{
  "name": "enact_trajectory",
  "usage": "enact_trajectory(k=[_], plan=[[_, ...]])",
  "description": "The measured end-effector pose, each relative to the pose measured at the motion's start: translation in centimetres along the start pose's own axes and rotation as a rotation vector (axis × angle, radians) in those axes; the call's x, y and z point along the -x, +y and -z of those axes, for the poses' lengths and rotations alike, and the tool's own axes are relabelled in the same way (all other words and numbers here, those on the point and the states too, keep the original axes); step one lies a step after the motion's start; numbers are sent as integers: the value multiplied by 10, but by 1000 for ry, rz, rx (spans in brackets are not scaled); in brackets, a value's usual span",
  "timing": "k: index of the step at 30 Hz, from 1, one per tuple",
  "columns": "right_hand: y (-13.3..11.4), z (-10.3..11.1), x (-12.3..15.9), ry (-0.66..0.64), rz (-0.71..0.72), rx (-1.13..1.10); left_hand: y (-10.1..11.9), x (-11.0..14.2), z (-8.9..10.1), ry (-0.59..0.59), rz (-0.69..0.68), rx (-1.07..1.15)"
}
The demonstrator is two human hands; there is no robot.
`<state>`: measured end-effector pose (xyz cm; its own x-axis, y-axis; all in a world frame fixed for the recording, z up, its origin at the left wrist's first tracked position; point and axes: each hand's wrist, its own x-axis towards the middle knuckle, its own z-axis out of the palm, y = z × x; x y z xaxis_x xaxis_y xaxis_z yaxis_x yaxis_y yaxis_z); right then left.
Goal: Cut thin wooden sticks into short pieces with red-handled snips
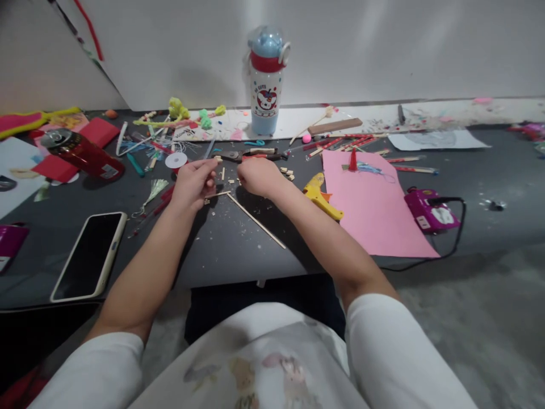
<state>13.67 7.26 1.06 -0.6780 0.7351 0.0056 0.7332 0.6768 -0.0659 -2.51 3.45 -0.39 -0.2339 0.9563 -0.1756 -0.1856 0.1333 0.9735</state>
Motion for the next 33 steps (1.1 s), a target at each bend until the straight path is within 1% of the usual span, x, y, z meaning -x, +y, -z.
enact_trajectory(k=[2, 5, 9, 15, 22, 25, 29, 31, 33], plan=[[-1, -4, -9, -3, -10, 16, 0, -1, 0, 11, 2, -2], [-2, -7, -14, 14, -20, 46, 1, 0, -1, 24, 14, 2], [-4, -9, -15, 6, -53, 60, 2, 2, -2, 13, 24, 11], [-6, -11, -18, -15, -54, 74, 3, 3, -2, -2, 21, 16], [-7, -13, -18, -51, -115, 100, 2, 4, -4, -12, 16, -13], [-4, -15, -17, -51, -99, 96, 2, 3, -4, -17, 10, -36], [5, -12, -11, -5, -17, 1, 0, 3, -3, -31, -7, -24], [11, -9, -3, 62, 40, -111, -1, 4, -4, -48, -17, -26], [15, -7, 7, 160, 88, -291, -1, 6, -5, -74, -17, -53]])
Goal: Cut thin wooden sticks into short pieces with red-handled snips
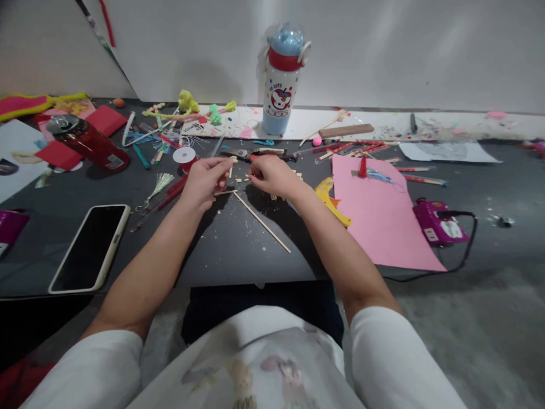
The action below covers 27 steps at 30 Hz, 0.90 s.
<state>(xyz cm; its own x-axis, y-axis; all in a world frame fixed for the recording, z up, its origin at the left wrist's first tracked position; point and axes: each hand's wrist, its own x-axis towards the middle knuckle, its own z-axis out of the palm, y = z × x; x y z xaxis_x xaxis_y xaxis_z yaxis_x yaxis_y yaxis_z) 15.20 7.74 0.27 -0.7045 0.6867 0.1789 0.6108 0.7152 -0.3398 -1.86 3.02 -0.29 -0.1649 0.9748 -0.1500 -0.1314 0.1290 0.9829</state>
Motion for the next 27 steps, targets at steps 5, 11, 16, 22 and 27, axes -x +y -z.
enact_trajectory(k=[5, 11, 16, 22, 27], plan=[[2, 0, 26, 244, 53, -408, 0, 5, -5, -78, 4, -80], [1, -6, 36, 395, 76, -509, -1, 7, -5, -210, 41, -40], [1, -5, 39, 444, 117, -408, 4, 11, -5, -265, 91, -24], [-1, -7, 39, 446, 146, -400, 6, 15, -7, -284, 141, -19], [-4, -9, 38, 475, 140, -434, 6, 15, -8, -299, 144, -31]])
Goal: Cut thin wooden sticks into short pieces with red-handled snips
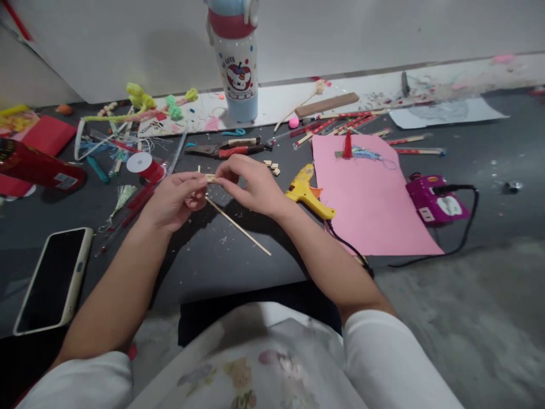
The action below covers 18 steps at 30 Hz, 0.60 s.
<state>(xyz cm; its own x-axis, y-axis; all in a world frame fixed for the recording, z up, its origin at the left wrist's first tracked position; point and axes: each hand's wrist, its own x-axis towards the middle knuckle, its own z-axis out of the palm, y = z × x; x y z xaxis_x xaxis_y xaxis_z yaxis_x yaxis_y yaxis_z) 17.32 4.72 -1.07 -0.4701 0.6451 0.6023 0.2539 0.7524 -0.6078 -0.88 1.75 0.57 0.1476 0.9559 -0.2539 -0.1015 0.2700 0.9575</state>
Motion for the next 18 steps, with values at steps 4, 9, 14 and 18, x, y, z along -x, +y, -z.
enact_trajectory(k=[4, 9, 14, 18], plan=[[-1, 0, 1, -2, -27, 1, -1, 0, 1, 23, -34, -60], [0, 1, 1, 10, -34, -7, -3, 1, 2, 53, -84, -138], [-1, 2, 1, 9, -18, -27, -3, 1, 2, 55, -108, -161], [0, 2, 1, 5, -11, -28, -2, 2, 3, 66, -108, -173]])
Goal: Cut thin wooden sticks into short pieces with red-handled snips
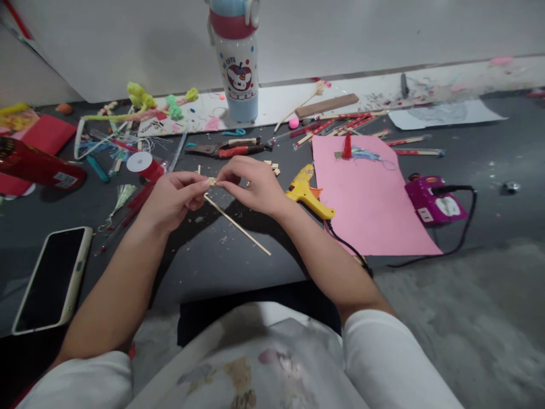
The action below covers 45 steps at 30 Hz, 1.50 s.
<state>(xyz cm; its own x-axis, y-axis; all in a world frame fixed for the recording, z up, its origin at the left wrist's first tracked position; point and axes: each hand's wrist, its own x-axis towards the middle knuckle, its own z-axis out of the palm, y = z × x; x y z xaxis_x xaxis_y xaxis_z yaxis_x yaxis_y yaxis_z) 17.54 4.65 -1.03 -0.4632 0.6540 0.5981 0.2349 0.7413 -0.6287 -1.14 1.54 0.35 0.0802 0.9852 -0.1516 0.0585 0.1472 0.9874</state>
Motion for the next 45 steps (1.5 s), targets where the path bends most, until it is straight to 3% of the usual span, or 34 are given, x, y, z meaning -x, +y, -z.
enact_trajectory(k=[17, 21, 31, 41, 45], plan=[[2, 0, 0, 4, -64, -45, 3, 2, 1, -17, 8, -8], [5, 0, 0, -31, -24, -124, 3, 3, 0, -56, 19, 22], [9, -2, -1, 29, 68, -268, 3, 3, 0, -104, 42, 48], [7, 1, -2, -14, 70, -258, 0, 1, 1, -113, 11, 0], [6, 5, -2, -100, 38, -270, 2, 2, 3, -105, -22, -110]])
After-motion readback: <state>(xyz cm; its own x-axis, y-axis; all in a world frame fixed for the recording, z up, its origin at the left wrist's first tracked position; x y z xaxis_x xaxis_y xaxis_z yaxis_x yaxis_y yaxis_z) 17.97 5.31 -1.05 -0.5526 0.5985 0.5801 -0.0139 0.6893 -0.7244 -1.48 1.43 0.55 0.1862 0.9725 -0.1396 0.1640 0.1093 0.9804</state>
